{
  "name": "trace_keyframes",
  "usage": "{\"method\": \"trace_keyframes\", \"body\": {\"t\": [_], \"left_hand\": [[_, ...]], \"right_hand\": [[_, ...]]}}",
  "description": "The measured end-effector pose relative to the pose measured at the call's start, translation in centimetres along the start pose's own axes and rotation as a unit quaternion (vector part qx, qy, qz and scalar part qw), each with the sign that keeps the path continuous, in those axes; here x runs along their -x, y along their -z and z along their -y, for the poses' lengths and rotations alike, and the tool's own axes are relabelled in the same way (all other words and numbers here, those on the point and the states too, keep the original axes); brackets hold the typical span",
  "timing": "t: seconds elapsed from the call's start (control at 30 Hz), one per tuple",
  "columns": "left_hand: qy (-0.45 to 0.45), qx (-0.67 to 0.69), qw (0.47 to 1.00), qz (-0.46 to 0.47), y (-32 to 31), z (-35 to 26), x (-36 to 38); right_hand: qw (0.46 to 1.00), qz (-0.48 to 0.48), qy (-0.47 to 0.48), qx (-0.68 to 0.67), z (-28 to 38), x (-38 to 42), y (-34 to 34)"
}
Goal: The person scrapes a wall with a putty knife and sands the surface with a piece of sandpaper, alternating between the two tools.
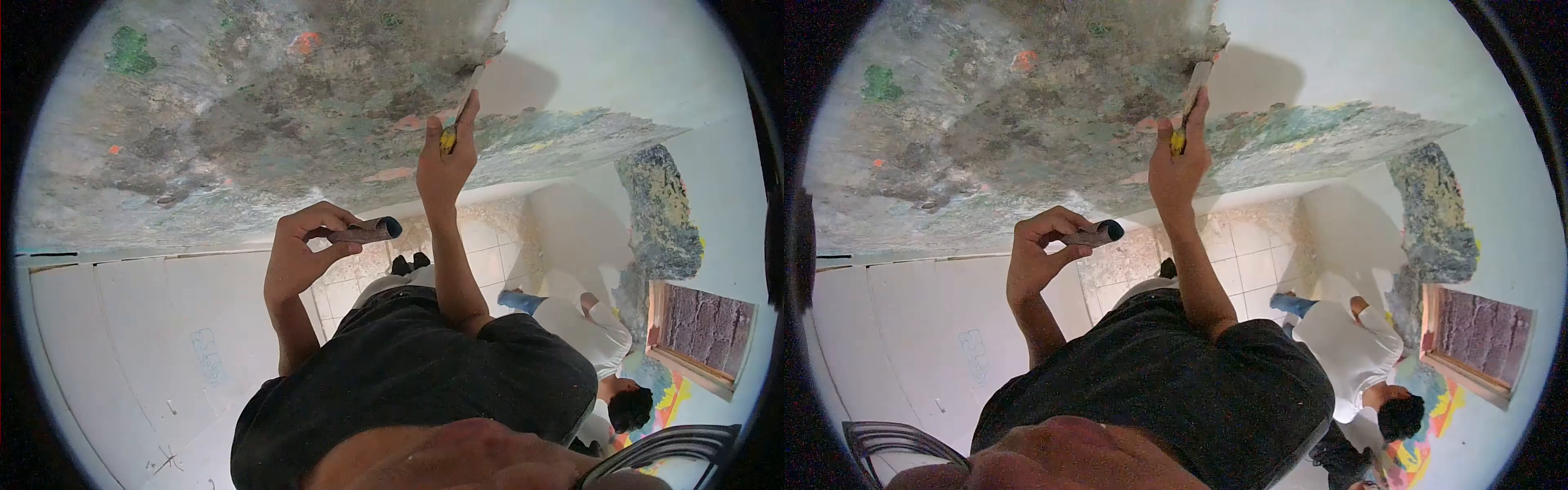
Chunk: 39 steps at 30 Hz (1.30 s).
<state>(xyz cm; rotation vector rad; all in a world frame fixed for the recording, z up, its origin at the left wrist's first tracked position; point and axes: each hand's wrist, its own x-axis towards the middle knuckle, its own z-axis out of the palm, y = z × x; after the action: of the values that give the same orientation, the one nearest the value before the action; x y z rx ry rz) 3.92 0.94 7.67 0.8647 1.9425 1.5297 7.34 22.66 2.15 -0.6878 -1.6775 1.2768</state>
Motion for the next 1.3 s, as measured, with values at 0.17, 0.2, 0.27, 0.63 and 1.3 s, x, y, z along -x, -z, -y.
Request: {"method": "trace_keyframes", "body": {"t": [0.17, 0.2, 0.27, 0.63, 1.3], "left_hand": [[-0.003, 0.003, 1.0, 0.002, 0.1, 0.3, -0.2], [0.0, 0.004, 1.0, 0.002, 0.2, 0.3, -0.2], [0.005, 0.009, 1.0, 0.003, 0.2, 0.1, -0.3], [-0.025, 0.018, 0.999, 0.013, 0.0, -0.1, -1.5], [-0.047, 0.026, 0.998, 0.029, -0.9, -0.7, -2.4]], "right_hand": [[0.995, -0.063, 0.08, 0.021, 0.4, -1.3, 0.5], [0.996, -0.072, 0.055, 0.013, 1.2, -1.9, 1.0], [0.993, -0.077, 0.094, 0.003, 2.3, -2.5, 1.7], [0.989, 0.021, 0.131, 0.069, 3.8, -3.8, 1.9], [0.989, 0.015, 0.125, 0.071, 5.1, -4.9, 3.0]]}}
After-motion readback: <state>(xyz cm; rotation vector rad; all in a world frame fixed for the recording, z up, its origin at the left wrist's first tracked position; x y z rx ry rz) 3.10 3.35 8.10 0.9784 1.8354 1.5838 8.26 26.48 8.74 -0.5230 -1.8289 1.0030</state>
